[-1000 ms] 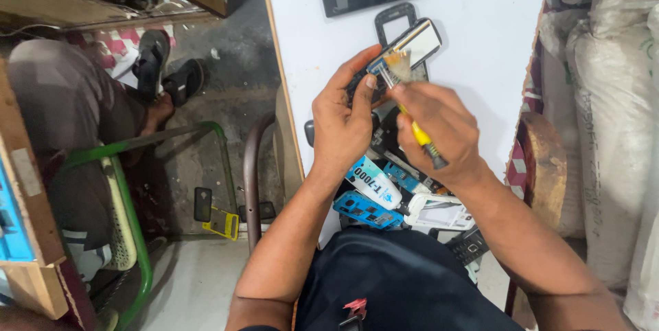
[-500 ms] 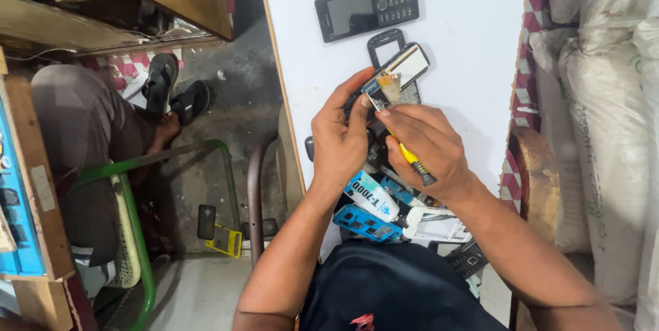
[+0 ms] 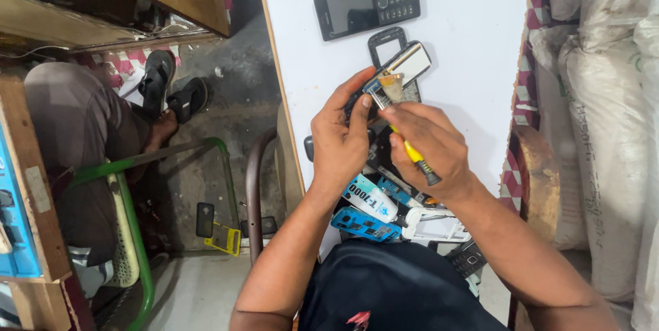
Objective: The person disassembles a black mobile phone using a screwdriver and a toothbrush. They remove the back cover, unscrew internal components, and clean the battery contacts with the toothbrush. The person then reassembles the phone by screwing the components back together and replacing the back cover.
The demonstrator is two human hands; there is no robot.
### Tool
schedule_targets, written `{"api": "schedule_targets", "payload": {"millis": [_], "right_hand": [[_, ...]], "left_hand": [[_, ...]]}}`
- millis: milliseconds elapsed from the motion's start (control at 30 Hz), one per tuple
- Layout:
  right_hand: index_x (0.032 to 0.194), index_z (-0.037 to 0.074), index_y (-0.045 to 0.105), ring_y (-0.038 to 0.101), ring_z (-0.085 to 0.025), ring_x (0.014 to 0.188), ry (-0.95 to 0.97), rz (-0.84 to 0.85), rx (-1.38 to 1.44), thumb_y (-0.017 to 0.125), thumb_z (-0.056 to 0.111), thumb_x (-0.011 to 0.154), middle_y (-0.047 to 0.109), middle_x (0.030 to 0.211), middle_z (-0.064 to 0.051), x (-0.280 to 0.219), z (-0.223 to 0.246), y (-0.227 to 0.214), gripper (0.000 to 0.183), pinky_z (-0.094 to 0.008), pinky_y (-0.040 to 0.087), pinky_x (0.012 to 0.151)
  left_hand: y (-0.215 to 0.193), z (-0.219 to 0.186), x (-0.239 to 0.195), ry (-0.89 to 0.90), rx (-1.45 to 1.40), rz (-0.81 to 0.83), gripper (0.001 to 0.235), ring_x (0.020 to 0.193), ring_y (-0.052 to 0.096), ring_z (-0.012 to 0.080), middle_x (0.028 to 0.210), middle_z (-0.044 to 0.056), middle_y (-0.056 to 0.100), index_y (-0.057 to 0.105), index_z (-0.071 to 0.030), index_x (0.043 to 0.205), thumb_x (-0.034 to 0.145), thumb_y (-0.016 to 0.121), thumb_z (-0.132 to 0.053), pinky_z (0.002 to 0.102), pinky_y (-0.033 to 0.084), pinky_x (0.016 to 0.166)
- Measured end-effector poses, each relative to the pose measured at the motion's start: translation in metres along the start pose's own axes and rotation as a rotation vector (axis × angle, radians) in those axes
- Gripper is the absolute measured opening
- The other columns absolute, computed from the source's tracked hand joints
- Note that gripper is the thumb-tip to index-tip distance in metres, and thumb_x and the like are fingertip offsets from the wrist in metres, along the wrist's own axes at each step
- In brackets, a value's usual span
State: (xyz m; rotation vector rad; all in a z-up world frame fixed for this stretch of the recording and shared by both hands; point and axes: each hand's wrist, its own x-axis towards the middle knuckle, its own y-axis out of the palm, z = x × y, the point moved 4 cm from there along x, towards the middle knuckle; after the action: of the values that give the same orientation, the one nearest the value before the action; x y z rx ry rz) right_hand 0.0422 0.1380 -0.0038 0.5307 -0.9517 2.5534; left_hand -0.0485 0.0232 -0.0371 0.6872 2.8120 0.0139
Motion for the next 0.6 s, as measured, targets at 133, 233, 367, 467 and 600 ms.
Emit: {"api": "schedule_targets", "payload": {"millis": [133,233,367,467,600], "right_hand": [[0.125,-0.006,0.066,0.071,-0.033,0.110,-0.015,0.007,-0.015,0.068,-0.011,0.088,0.073,0.117,-0.017,-0.0003,0.0012,0.0015,0.038,-0.038,0.058,0.095],[0.126,-0.006,0.065,0.071,-0.034,0.111,-0.014,-0.006,-0.007,0.067,-0.010,0.089,0.072,0.117,-0.018,0.0005,0.0000,0.0014,0.037,-0.039,0.058,0.096],[0.125,-0.007,0.064,0.071,-0.035,0.110,-0.041,0.000,-0.004,0.068,-0.009,0.090,0.072,0.115,-0.018,-0.0002,-0.0002,0.0018,0.036,-0.040,0.058,0.095],[0.126,-0.007,0.063,0.071,-0.036,0.111,-0.020,-0.009,-0.005,0.067,-0.009,0.090,0.072,0.115,-0.018,-0.0013,-0.0007,0.0028,0.036,-0.040,0.058,0.096],[0.126,-0.007,0.064,0.070,-0.037,0.110,-0.014,0.016,0.027,0.067,-0.010,0.090,0.071,0.116,-0.020,-0.0014,-0.0008,0.0027,0.037,-0.040,0.058,0.095]], "left_hand": [[-0.0002,-0.0010,-0.0005,0.030,0.016,-0.010,0.032,0.107,0.069,0.0119,0.119,0.011,0.073,0.063,-0.002,0.138,0.107,0.054,0.000,0.026,0.060,0.094],[-0.0008,-0.0027,-0.0010,0.045,0.039,-0.017,0.032,0.107,0.069,0.0119,0.120,0.012,0.074,0.063,-0.002,0.137,0.107,0.054,0.000,0.026,0.060,0.094],[-0.0010,-0.0035,-0.0014,0.066,0.062,-0.019,0.033,0.109,0.069,0.0122,0.120,0.012,0.074,0.063,-0.002,0.138,0.107,0.054,0.000,0.026,0.059,0.094],[-0.0014,-0.0022,-0.0013,0.058,0.068,-0.025,0.032,0.109,0.069,0.0121,0.120,0.012,0.074,0.063,-0.002,0.138,0.107,0.055,0.000,0.026,0.059,0.094],[-0.0015,-0.0008,-0.0005,0.023,0.055,-0.028,0.033,0.105,0.069,0.0117,0.118,0.012,0.075,0.063,-0.003,0.138,0.106,0.054,0.000,0.027,0.060,0.091]]}}
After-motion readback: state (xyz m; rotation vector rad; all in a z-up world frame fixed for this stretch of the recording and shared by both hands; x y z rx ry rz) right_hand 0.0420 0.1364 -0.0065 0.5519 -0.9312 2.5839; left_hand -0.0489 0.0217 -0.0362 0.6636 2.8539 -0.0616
